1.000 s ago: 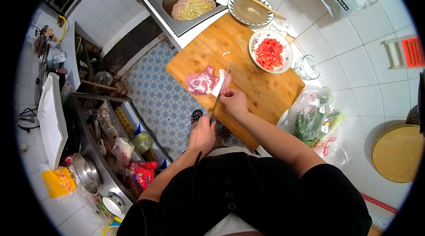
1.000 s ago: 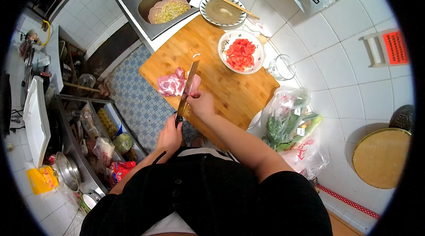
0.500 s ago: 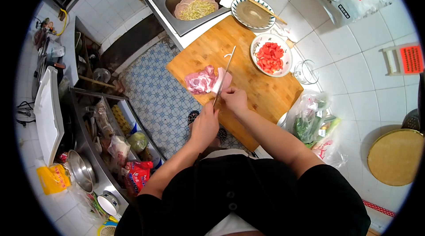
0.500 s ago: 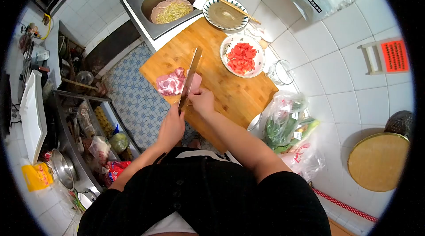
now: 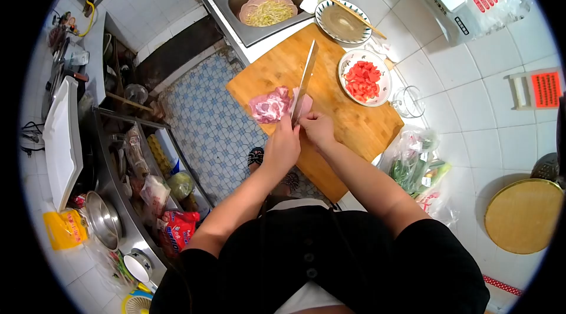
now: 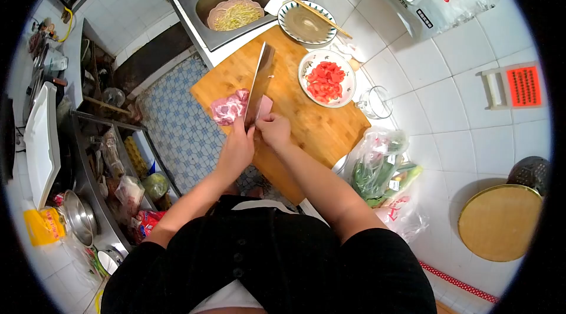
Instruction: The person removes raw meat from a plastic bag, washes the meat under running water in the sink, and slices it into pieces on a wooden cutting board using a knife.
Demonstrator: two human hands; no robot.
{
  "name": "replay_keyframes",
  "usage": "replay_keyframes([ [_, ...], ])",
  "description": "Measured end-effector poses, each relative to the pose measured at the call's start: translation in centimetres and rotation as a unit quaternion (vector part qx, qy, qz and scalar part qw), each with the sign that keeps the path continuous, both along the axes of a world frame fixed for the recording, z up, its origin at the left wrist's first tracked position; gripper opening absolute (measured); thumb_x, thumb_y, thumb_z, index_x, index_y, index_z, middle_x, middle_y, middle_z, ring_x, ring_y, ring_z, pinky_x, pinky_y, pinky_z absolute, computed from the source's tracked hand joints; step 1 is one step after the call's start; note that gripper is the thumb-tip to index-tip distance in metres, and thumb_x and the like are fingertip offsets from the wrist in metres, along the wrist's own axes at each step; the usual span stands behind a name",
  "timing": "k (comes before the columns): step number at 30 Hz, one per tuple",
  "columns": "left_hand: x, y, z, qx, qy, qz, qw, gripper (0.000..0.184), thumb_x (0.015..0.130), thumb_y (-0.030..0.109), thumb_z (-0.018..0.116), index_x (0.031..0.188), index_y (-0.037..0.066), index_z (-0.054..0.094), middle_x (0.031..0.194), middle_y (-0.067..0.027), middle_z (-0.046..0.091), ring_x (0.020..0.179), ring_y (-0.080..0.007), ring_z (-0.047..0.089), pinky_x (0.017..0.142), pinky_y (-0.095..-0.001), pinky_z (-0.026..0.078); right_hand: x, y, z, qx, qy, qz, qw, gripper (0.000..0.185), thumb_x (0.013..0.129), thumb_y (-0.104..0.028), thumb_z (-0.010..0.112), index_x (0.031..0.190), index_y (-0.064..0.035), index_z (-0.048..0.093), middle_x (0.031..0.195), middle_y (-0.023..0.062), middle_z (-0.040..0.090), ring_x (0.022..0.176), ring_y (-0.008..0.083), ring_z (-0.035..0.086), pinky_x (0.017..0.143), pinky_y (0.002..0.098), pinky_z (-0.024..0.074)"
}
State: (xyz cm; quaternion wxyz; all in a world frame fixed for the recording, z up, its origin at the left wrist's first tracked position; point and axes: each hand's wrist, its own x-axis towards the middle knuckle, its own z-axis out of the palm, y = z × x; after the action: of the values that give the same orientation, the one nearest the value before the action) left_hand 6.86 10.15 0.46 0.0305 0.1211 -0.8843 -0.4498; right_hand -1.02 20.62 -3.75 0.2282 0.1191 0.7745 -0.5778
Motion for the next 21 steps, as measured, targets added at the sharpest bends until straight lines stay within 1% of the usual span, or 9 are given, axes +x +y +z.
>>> replay_keyframes([
  [3,-1.2,-1.1,-2.0,0.063,0.079,0.042,0.994,0.028,0.093,0.016,0.052,0.112,-0.002,0.043,0.091,-0.0334,0.059,0.084,-0.0507,0.057,0.069,-0.0548,0.045,-0.5,0.5,-2.4,-0.107,0.004,-0.002,0.994,0.013,0.080,-0.009,0.071,0.085,0.0009,0.064,0.074,0.0047,0.065,0.062,0.0106,0.060,0.053,0.0251,0.0472],
  [4,-0.3,-1.6,-1.2,0.046,0.064,0.054,0.995,0.027,0.094,0.015,0.051,0.114,-0.001,0.042,0.090,-0.0332,0.060,0.085,-0.0515,0.057,0.070,-0.0548,0.045,-0.6,0.8,-2.9,-0.108,0.021,0.012,0.994,0.015,0.080,-0.010,0.071,0.087,0.0008,0.064,0.076,0.0046,0.065,0.063,0.0104,0.059,0.055,0.0246,0.0475],
  [6,2.0,-2.4,-0.5,0.082,0.082,0.071,0.991,0.027,0.094,0.015,0.051,0.114,-0.001,0.042,0.088,-0.0323,0.061,0.085,-0.0513,0.057,0.070,-0.0538,0.046,-0.2,1.3,-3.9,-0.110,0.050,0.036,0.992,0.018,0.082,-0.010,0.072,0.092,0.0007,0.062,0.079,0.0044,0.065,0.066,0.0101,0.059,0.058,0.0237,0.0481],
  [7,3.0,-2.7,-0.3,0.100,0.088,0.079,0.988,0.026,0.094,0.014,0.051,0.114,-0.001,0.042,0.088,-0.0318,0.061,0.085,-0.0512,0.058,0.070,-0.0533,0.046,-0.2,1.4,-4.4,-0.090,0.079,0.047,0.992,0.020,0.082,-0.011,0.072,0.094,0.0009,0.062,0.080,0.0044,0.065,0.067,0.0100,0.059,0.060,0.0234,0.0482],
  [9,4.5,-3.4,0.3,0.074,0.045,0.067,0.994,0.028,0.094,0.015,0.051,0.115,-0.001,0.041,0.088,-0.0307,0.061,0.084,-0.0507,0.058,0.070,-0.0523,0.047,0.4,1.3,-5.2,-0.049,0.132,0.068,0.988,0.023,0.082,-0.013,0.073,0.096,0.0014,0.062,0.083,0.0043,0.065,0.069,0.0098,0.059,0.063,0.0229,0.0483],
  [12,5.6,-3.9,0.5,0.064,0.007,0.047,0.997,0.028,0.094,0.015,0.052,0.115,-0.001,0.041,0.088,-0.0299,0.062,0.084,-0.0499,0.059,0.070,-0.0518,0.047,-0.5,1.8,-5.0,-0.146,0.009,0.074,0.987,0.028,0.081,-0.014,0.075,0.098,0.0033,0.063,0.083,0.0051,0.065,0.068,0.0101,0.059,0.065,0.0234,0.0490],
  [15,6.0,-3.8,0.4,0.065,-0.016,0.023,0.997,0.029,0.094,0.015,0.053,0.115,-0.001,0.041,0.089,-0.0297,0.062,0.084,-0.0492,0.059,0.070,-0.0518,0.047,-1.0,2.2,-4.4,-0.178,-0.038,0.056,0.982,0.024,0.081,-0.013,0.073,0.096,0.0034,0.065,0.082,0.0050,0.066,0.069,0.0098,0.059,0.064,0.0233,0.0487],
  [18,6.2,-3.3,0.1,0.070,-0.030,0.016,0.997,0.029,0.093,0.015,0.053,0.115,0.000,0.042,0.090,-0.0299,0.062,0.086,-0.0491,0.059,0.071,-0.0525,0.046,-0.8,2.1,-3.3,-0.023,0.076,0.138,0.987,0.016,0.085,-0.009,0.068,0.096,0.0023,0.065,0.084,0.0041,0.066,0.071,0.0082,0.059,0.068,0.0224,0.0489],
  [21,6.0,-2.9,-0.4,0.084,-0.038,0.011,0.996,0.030,0.093,0.016,0.054,0.116,0.001,0.042,0.093,-0.0299,0.061,0.088,-0.0494,0.058,0.073,-0.0533,0.046,-0.5,1.9,-2.9,0.006,0.117,0.155,0.981,0.013,0.085,-0.008,0.068,0.093,0.0021,0.066,0.083,0.0041,0.067,0.070,0.0071,0.059,0.066,0.0219,0.0486],
])
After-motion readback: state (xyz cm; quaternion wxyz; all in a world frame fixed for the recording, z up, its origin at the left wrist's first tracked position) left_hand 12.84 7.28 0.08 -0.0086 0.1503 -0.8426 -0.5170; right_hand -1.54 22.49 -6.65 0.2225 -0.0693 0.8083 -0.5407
